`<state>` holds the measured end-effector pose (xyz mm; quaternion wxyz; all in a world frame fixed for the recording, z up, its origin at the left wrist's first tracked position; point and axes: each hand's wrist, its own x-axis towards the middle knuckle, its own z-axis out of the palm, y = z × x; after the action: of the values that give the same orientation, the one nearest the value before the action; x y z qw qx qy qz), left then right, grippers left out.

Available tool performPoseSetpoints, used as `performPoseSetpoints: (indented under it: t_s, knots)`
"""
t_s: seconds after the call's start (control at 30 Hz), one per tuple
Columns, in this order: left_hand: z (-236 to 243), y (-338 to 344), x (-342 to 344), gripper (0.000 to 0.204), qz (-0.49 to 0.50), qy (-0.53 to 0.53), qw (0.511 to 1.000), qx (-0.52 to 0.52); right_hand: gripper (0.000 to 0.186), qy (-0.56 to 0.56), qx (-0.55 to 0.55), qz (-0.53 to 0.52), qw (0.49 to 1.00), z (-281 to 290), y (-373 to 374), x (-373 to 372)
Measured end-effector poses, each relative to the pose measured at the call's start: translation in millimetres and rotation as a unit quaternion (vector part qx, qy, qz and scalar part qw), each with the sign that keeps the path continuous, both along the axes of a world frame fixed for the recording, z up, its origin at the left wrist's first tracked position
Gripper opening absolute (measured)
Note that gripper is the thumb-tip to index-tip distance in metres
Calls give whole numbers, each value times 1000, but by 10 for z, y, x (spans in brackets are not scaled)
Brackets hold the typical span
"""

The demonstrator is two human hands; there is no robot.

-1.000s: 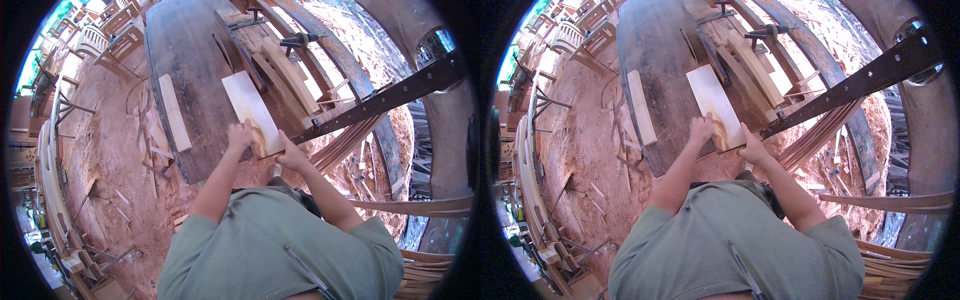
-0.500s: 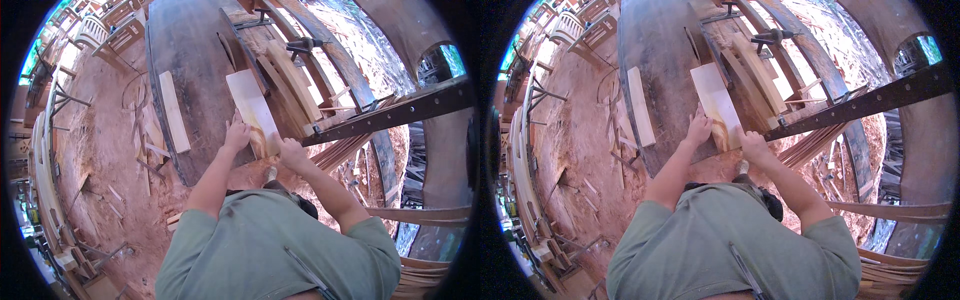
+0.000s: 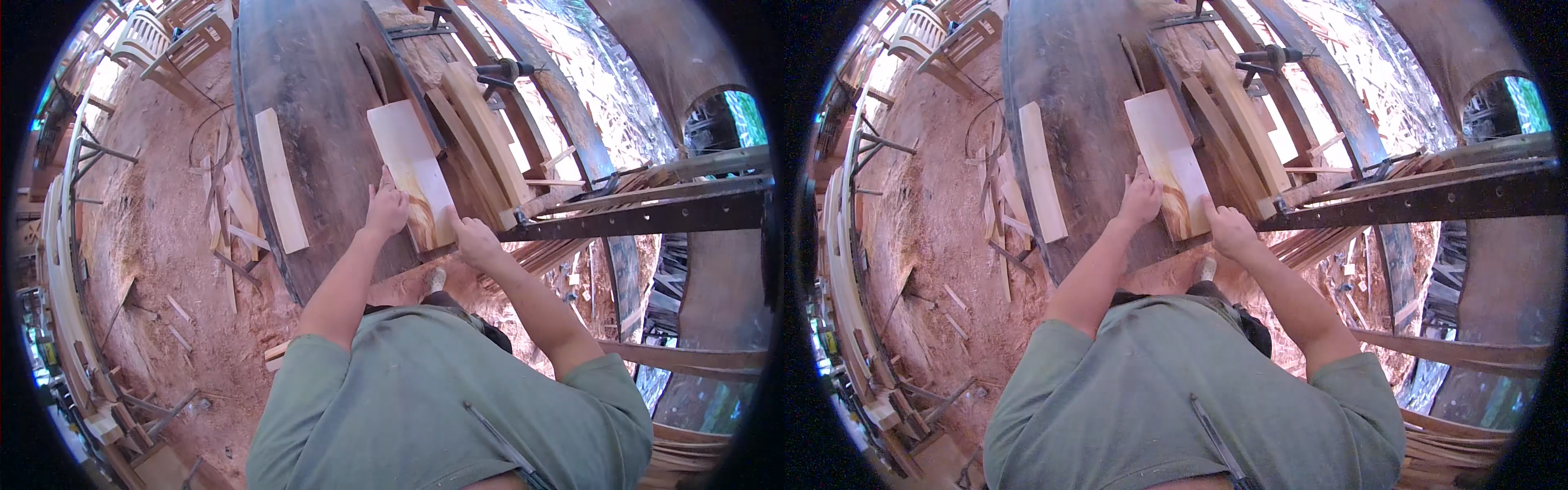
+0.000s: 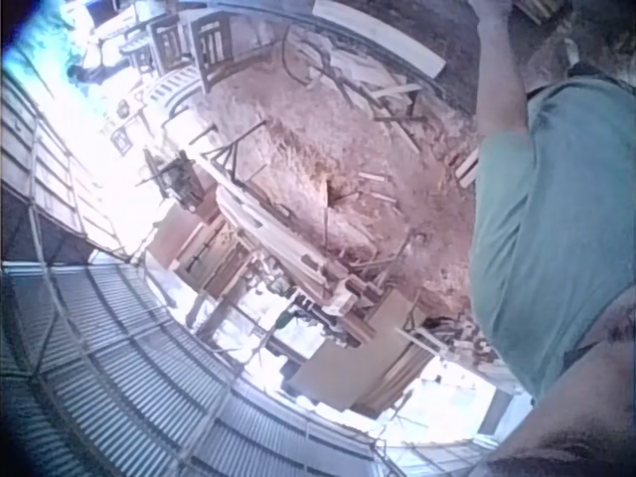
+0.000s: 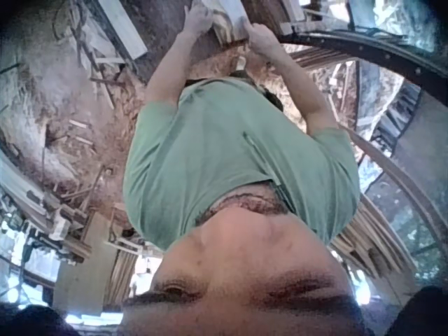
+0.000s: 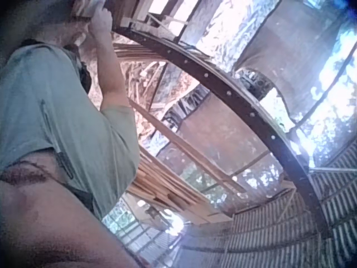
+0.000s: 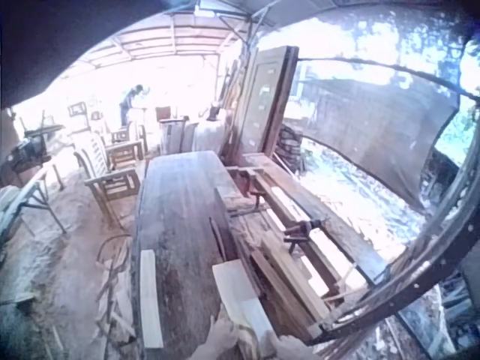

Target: The person uses a table saw to cut various rectangular wood pieces. They guide each piece through the blade and stack the resulting smaller pieces on a nearby workbench.

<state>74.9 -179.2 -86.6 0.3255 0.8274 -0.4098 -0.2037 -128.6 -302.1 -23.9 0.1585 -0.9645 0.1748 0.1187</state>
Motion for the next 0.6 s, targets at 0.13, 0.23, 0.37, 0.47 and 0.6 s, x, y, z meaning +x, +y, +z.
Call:
performPoseSetpoints:
  t_s: [0.13,0.23,0.37,0.47,0.6]
  knots:
    - [36,-30,76,49,-7,-3,1000,6,70,8,14,11,1000,27,-52,93]
    - [49,-35,138,48,-22,-14,1000,-3,71,16,7,22,1000,45,-96,164]
    - [32,-81,253,47,0,-23,999,-31,70,30,11,37,999,60,-170,300]
    - [-5,-137,354,41,3,-10,1000,-24,69,31,-2,43,999,53,-204,399]
    - [-50,-202,475,42,4,-21,1000,-16,68,27,-24,50,998,27,-265,515]
